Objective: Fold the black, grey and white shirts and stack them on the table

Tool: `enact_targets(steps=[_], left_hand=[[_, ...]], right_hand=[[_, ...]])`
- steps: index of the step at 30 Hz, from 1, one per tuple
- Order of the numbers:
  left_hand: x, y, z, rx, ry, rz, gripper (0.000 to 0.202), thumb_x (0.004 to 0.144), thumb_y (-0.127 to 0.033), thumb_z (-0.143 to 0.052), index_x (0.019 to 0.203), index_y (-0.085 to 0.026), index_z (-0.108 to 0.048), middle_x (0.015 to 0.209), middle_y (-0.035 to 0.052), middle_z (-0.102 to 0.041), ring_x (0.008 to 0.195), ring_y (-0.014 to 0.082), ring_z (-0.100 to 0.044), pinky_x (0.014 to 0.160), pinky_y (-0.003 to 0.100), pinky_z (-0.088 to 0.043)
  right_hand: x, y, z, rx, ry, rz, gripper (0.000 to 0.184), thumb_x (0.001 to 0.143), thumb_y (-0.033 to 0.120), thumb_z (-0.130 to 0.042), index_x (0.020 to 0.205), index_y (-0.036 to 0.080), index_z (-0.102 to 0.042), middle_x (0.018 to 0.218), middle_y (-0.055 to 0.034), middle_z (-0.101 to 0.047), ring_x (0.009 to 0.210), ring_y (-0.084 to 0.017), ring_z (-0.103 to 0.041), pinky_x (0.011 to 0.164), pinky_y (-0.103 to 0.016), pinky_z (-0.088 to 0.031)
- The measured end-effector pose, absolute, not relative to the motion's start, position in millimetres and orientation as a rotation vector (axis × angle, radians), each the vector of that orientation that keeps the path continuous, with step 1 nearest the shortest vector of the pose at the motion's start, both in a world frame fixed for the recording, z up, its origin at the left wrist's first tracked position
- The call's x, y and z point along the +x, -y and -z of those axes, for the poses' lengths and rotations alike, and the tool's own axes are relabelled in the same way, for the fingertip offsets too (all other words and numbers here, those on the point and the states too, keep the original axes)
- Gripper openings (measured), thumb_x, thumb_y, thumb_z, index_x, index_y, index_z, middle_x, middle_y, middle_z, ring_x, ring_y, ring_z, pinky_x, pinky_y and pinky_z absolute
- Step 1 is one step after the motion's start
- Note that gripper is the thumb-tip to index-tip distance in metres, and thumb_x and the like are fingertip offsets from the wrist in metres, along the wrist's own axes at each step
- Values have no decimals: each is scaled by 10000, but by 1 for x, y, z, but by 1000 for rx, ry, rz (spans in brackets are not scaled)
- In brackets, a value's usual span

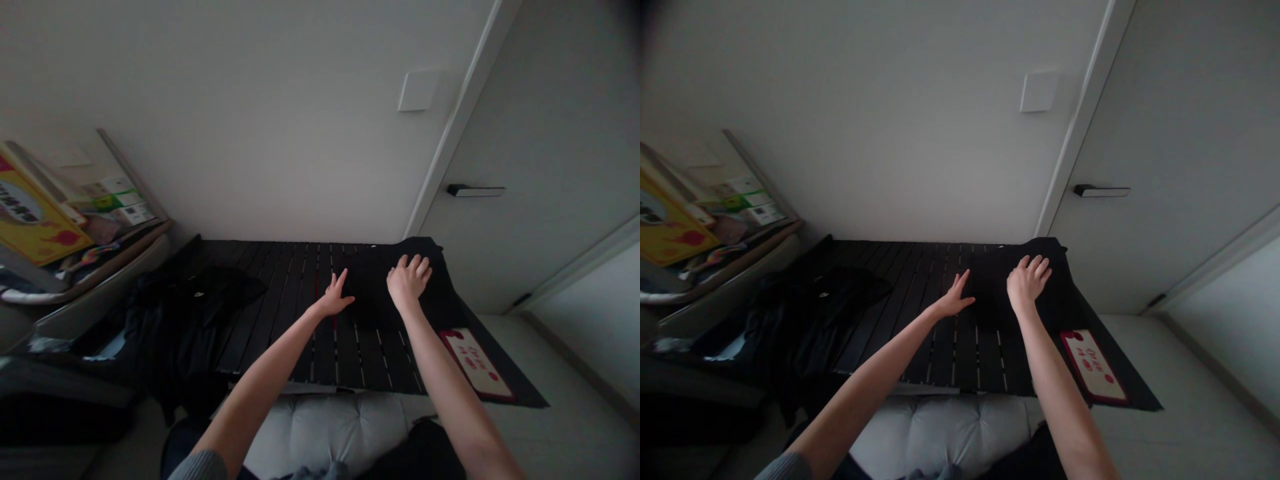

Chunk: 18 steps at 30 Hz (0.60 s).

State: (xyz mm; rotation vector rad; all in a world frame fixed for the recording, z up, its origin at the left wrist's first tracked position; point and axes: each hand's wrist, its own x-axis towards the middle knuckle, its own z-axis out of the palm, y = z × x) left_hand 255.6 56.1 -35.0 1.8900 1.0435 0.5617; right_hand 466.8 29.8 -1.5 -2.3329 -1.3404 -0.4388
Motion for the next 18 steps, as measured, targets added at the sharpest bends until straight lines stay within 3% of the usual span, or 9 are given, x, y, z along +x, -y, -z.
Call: enact_targets(steps=[4,8,18], left_hand=[[226,-53,25,1932,-1245,-549,880,774,-305,-649,1508,-365,-167,1600,81,-112,1451,380,-45,1106,639,-139],[193,-53,20,1950,-1489,-504,844,787,-285,-614,1499,-385,-172,1597,83,-137,1425,438,-124,1037,690,-212],[91,-59,24,2122,-2029,-553,618,823,-184,-470,1424,-205,-328,1475,143,-370,1351,331,-285,1049,527,-309]], right_hand=[[441,-29,2,-2343,1434,322,544,885,230,-387,1388,27,-423,1495,-253,-300,1406,-387,-129,1073,-583,-189],[420,-29,0,-2381,1505,285,507,889,250,-412,1342,33,-476,1475,-240,-342,1409,-377,-141,1095,-544,-182],[347,-29,5,-2304,1611,228,378,896,236,-423,1164,30,-591,1318,-261,-486,1362,-382,-240,1079,-513,-214]])
